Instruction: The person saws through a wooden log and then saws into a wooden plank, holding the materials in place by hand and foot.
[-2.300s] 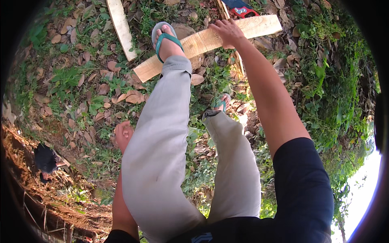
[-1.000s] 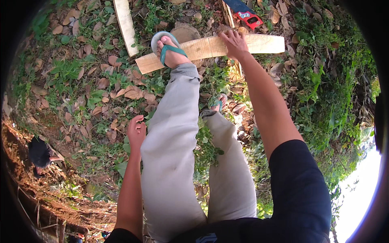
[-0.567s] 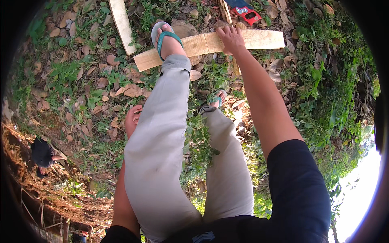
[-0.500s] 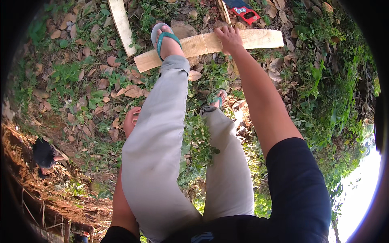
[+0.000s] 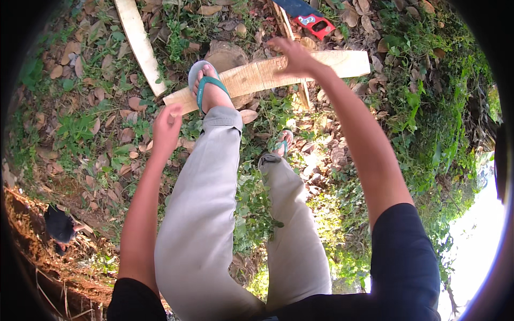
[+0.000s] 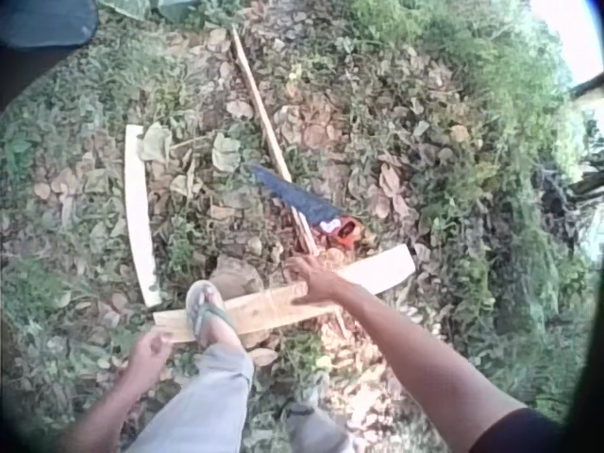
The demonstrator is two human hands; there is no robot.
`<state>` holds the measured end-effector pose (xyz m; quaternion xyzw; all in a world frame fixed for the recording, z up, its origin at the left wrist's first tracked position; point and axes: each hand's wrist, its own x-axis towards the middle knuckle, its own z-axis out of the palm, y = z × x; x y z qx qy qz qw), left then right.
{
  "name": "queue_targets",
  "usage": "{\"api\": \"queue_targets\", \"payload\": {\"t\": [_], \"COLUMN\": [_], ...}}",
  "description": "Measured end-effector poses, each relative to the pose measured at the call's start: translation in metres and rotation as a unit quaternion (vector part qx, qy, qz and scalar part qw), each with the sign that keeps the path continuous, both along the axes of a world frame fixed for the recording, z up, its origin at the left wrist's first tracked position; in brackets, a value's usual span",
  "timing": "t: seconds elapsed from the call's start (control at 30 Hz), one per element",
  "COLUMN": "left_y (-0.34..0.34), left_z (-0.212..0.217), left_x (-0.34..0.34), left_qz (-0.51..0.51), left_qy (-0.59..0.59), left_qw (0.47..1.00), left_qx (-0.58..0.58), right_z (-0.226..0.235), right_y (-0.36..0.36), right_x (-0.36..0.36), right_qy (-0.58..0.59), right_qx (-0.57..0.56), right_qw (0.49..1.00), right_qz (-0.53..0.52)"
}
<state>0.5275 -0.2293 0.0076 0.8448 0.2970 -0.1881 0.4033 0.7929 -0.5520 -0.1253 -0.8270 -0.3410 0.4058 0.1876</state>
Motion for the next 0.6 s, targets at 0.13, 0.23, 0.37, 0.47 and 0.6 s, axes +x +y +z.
{"api": "queue_targets", "payload": {"t": [0.13, 0.23, 0.37, 0.47, 0.6], "left_y": [-0.036, -0.062, -0.071, -0.081, -0.077], "left_z": [-0.067, -0.088, -0.107, -0.114, -0.104], "left_x": [0.081, 0.112, 0.108, 0.102, 0.093], "left_qz": [-0.07, -0.091, -0.146, -0.189, -0.226], "left_qy": [-0.059, -0.043, -0.08, -0.122, -0.097], "left_qw": [0.992, 0.991, 0.986, 0.97, 0.959], "left_qx": [-0.089, -0.094, 0.015, 0.086, 0.143], "right_z": [-0.051, -0.085, -0.12, -0.135, -0.137], "right_y": [-0.055, -0.079, -0.072, -0.082, -0.051], "right_x": [0.111, 0.141, 0.126, 0.126, 0.112], "right_qy": [-0.111, -0.097, -0.102, -0.118, 0.008], "right_qx": [-0.182, -0.315, -0.316, -0.327, -0.34], "right_qw": [0.971, 0.94, 0.939, 0.932, 0.938], "right_qz": [-0.108, -0.084, -0.084, -0.099, -0.063]}}
